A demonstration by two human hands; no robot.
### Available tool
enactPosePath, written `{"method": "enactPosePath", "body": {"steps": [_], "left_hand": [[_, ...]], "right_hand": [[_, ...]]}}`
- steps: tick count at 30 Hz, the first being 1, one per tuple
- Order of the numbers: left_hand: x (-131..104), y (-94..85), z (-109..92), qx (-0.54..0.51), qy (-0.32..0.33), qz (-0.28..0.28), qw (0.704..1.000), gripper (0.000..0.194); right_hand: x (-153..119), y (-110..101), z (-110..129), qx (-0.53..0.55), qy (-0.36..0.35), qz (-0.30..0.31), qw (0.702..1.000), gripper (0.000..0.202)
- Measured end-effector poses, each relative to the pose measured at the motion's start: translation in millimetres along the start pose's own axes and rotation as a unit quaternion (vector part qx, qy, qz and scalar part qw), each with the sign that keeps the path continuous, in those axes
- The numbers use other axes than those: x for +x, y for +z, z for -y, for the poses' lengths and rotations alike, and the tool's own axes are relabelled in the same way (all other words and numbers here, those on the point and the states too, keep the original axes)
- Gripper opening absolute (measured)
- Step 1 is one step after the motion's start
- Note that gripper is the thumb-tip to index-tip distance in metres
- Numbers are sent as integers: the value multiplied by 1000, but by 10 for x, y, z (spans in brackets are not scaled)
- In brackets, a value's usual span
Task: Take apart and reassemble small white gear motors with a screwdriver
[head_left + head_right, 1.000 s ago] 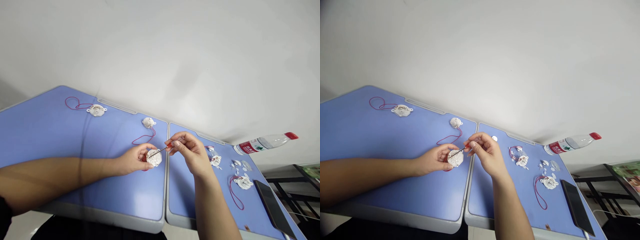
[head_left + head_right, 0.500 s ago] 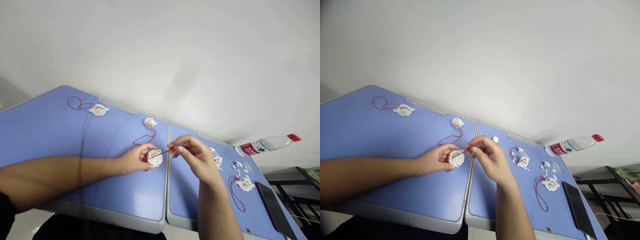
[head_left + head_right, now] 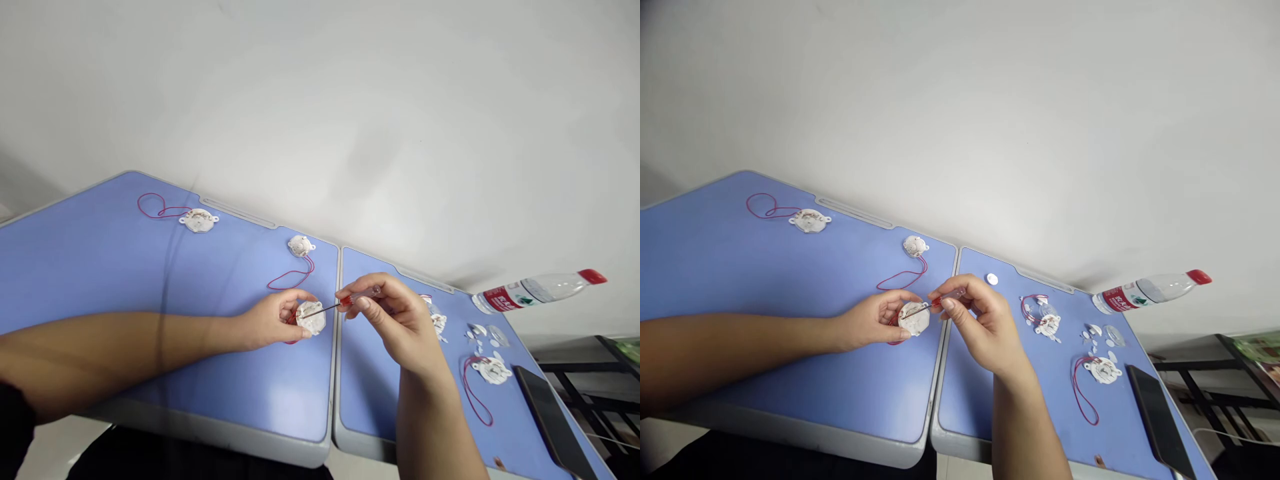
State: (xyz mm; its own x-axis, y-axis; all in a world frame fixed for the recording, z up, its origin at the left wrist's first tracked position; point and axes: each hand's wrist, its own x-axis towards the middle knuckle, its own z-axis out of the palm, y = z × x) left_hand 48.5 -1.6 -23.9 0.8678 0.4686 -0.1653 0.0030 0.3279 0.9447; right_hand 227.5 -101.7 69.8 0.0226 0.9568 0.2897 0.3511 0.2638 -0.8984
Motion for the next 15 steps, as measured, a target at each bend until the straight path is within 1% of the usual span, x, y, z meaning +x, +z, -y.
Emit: {"method": "enactPosePath", "body": {"steps": [15], "left_hand": [[-7,18,-18,-3,0,3,1000,54]], "right_hand": [[-7,28,44,-49,-10,7,999,9]]}}
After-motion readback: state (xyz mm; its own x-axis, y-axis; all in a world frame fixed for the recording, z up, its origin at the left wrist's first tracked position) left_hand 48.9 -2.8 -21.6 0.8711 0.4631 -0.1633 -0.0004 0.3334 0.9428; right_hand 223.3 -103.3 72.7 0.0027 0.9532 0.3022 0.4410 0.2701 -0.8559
